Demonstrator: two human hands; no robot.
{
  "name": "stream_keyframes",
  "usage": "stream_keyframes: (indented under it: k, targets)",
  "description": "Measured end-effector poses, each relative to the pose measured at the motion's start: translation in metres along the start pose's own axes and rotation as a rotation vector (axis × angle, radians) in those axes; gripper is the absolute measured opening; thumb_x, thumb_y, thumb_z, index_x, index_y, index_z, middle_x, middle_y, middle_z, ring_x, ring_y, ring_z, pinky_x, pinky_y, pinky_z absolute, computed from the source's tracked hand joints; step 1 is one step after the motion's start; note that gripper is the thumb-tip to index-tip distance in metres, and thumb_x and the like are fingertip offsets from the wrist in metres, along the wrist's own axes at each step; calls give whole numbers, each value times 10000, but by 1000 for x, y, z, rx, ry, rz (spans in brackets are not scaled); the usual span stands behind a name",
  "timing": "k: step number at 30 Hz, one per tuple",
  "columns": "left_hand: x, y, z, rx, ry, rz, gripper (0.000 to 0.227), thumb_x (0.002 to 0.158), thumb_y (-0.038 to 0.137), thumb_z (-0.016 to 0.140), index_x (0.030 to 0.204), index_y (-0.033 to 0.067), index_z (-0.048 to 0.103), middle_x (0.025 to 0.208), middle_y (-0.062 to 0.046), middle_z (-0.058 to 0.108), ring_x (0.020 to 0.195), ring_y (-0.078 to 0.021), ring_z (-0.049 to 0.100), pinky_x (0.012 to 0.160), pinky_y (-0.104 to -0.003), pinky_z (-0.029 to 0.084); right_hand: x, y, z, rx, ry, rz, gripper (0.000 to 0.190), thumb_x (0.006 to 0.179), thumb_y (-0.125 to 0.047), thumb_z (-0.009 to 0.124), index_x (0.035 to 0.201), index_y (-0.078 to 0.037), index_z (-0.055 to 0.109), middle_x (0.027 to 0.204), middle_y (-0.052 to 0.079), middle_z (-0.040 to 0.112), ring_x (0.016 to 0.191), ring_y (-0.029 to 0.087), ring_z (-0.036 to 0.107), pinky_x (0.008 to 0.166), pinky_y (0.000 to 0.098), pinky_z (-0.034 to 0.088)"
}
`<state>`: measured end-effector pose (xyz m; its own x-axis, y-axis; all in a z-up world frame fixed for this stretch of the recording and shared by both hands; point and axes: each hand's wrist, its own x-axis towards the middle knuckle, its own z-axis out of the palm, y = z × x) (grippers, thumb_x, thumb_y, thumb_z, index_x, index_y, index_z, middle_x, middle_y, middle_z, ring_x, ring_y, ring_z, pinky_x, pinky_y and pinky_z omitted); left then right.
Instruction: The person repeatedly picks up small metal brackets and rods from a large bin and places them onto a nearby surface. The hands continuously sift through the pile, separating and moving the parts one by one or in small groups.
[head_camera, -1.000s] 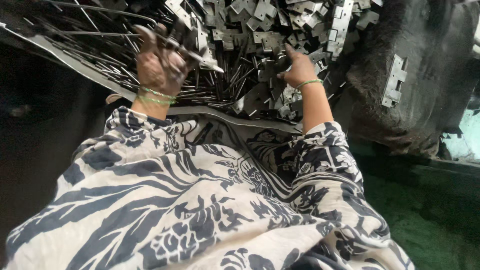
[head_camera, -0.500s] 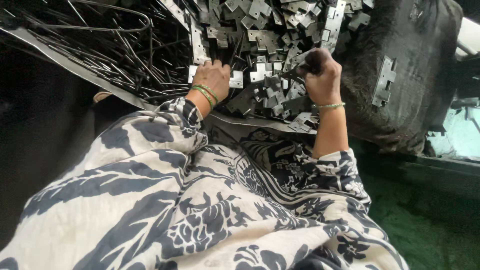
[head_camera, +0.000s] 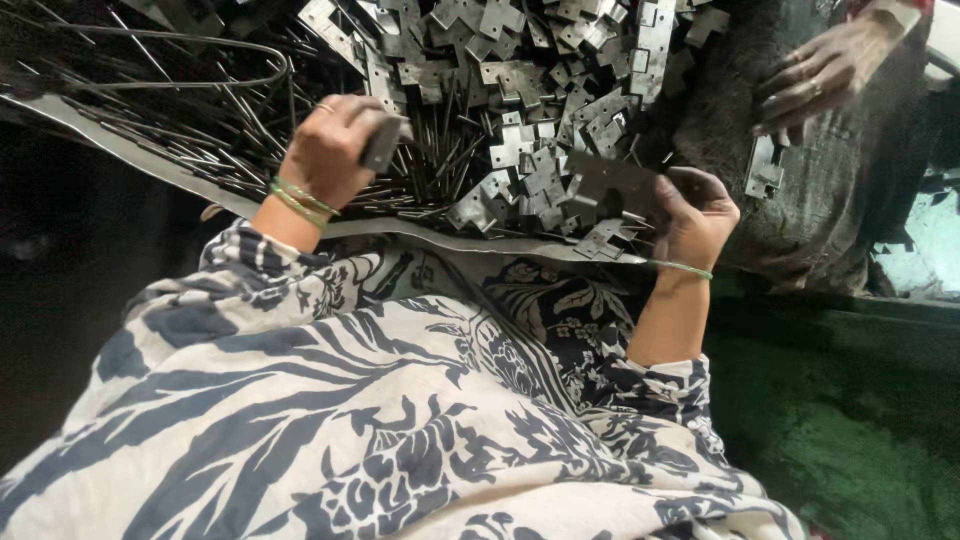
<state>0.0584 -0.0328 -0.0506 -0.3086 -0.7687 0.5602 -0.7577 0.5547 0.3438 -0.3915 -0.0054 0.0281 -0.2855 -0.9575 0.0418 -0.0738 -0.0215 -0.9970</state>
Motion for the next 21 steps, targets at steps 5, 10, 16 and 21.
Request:
stream_keyframes:
  k: [5,10,16,21]
  targets:
    - [-2,-6,2,-1185,534,-827,328,1053,308,537,1158,12,631,1045,-99,740,938,-185,749,830,-327,660,-19,23,24,602,-84,560,595,779,167,708,1355,111,572,1130,212,725,1024,279,741,954,328,592]
    - [-4,21,13,-2048,582,-1095,360,1148,305,515,1247,-13,652,1058,-127,720,946,-207,666,855,-337,584,-45,43,83,474,-340,441,548,842,173,673,1373,97,565,1228,216,663,1098,285,679,980,349,575]
    - [-10,97,74,-2406,313,-1138,381,1050,395,484,1204,75,622,1083,-123,716,1013,-265,683,919,-457,587,-88,25,134,-435,-564,-337,528,946,37,671,1448,41,508,1315,242,637,1172,302,649,992,367,550]
    - [6,120,100,-1768,-147,-1031,520,1034,444,640,1296,10,525,1169,-127,658,1091,-257,633,915,-388,537,-82,24,136,-582,-572,-422,566,944,21,640,1490,55,495,1251,268,656,1037,331,678,883,388,579]
